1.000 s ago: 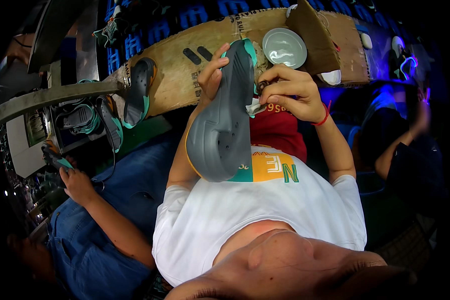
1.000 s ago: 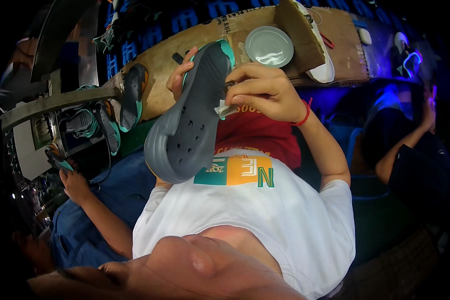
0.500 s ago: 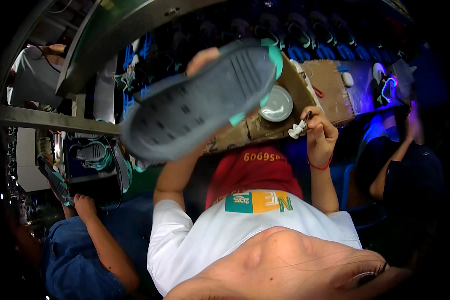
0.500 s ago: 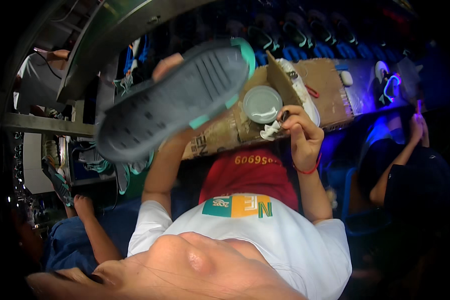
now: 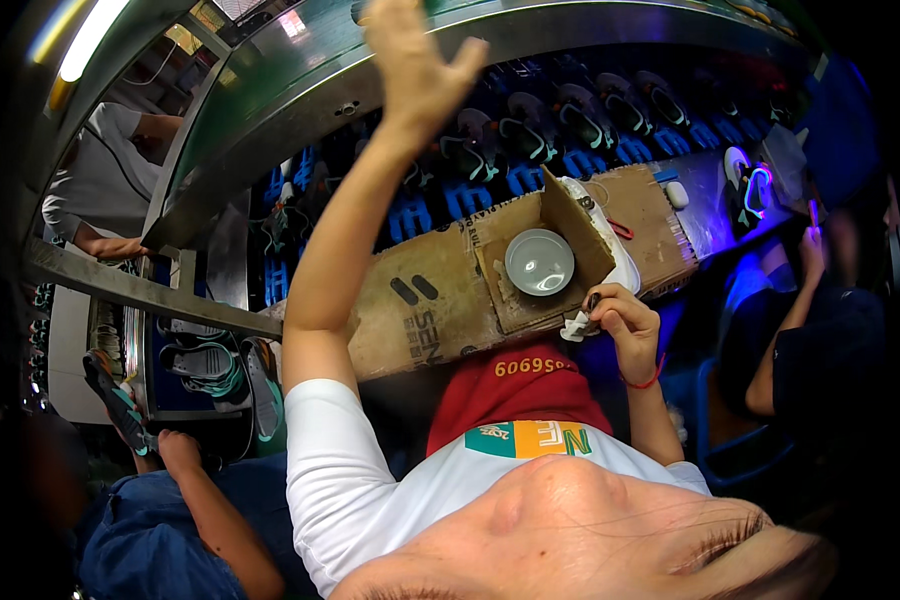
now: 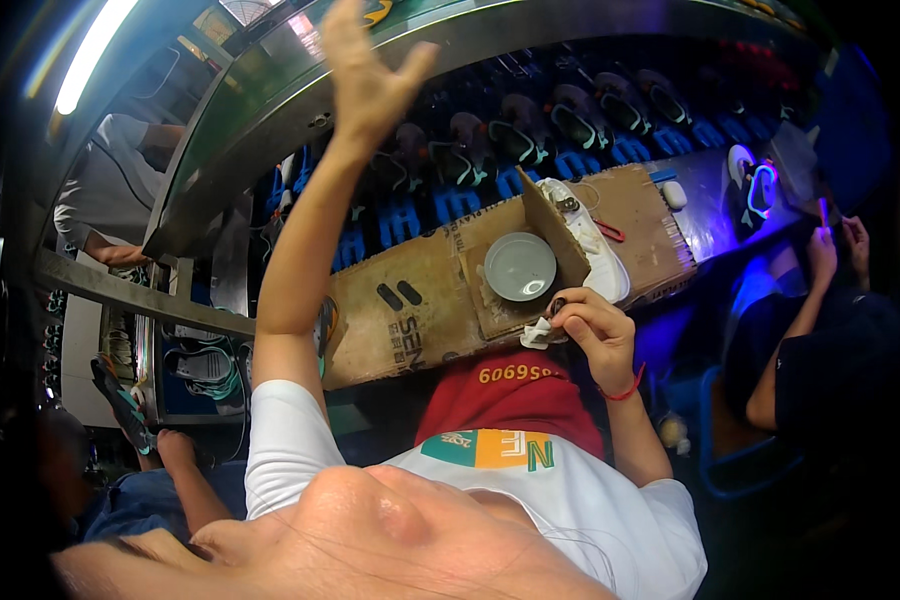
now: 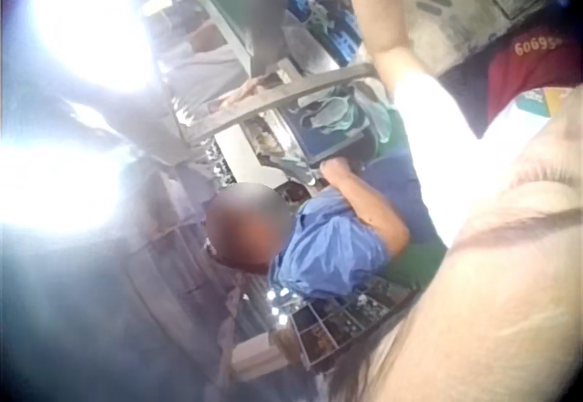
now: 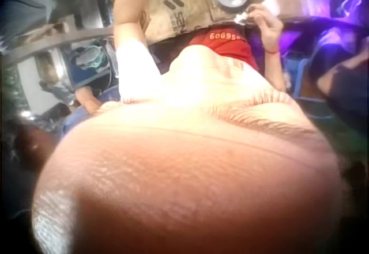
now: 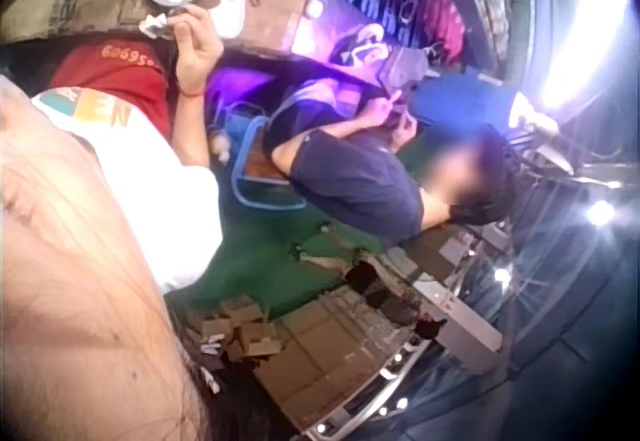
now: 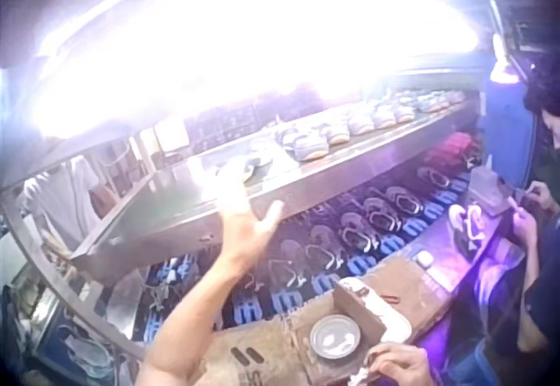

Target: The person repeatedly wipes the soles and sides of dark-colored clogs with a small white cloth. They pick up each shoe from a nearby cardboard box, wipe it, and place it on a metal shelf above. The process is repeated for multiple shoes.

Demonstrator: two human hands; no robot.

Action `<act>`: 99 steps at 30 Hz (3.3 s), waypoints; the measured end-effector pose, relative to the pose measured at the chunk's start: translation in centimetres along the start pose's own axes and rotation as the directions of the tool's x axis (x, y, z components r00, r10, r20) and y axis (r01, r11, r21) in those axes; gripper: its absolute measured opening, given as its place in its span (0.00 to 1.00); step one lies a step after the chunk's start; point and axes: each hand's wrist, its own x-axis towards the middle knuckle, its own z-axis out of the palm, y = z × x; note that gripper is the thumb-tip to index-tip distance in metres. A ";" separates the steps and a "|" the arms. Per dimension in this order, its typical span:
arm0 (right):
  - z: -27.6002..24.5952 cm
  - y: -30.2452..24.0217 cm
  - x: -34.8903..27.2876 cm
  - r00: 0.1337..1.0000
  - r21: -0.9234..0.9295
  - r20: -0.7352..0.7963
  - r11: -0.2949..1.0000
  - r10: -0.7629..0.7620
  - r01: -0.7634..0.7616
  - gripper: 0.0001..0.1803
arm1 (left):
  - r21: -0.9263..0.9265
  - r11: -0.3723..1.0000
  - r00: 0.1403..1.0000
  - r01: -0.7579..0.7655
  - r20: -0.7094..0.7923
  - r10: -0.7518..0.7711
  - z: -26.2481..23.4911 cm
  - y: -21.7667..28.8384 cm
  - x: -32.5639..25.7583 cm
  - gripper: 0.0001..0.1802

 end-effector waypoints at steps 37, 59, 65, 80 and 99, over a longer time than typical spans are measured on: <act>4.4 2.8 0.3 0.956 -0.242 0.227 0.961 0.187 -0.131 0.04 | 0.718 0.520 0.333 0.462 0.403 -0.852 -21.5 -11.9 -33.9 0.48; 4.2 9.8 6.6 0.973 -0.807 0.209 0.544 -0.101 0.230 0.06 | 0.008 -0.355 -0.210 0.935 0.819 -0.533 -15.9 0.3 -36.4 0.34; 3.9 10.8 7.9 0.957 -0.827 0.269 0.482 -0.113 0.289 0.06 | -0.465 -0.856 0.130 0.227 0.885 -0.447 -14.1 5.8 -35.3 0.40; 4.1 6.6 7.8 0.986 -0.693 0.156 0.718 0.056 0.068 0.06 | -0.499 0.130 0.482 0.857 0.684 -0.548 -12.2 4.4 -28.9 0.43; 5.5 2.7 7.1 0.835 -0.492 0.531 0.752 -0.141 0.440 0.07 | -0.476 0.243 0.530 0.846 0.691 -0.492 -12.4 6.5 -26.2 0.33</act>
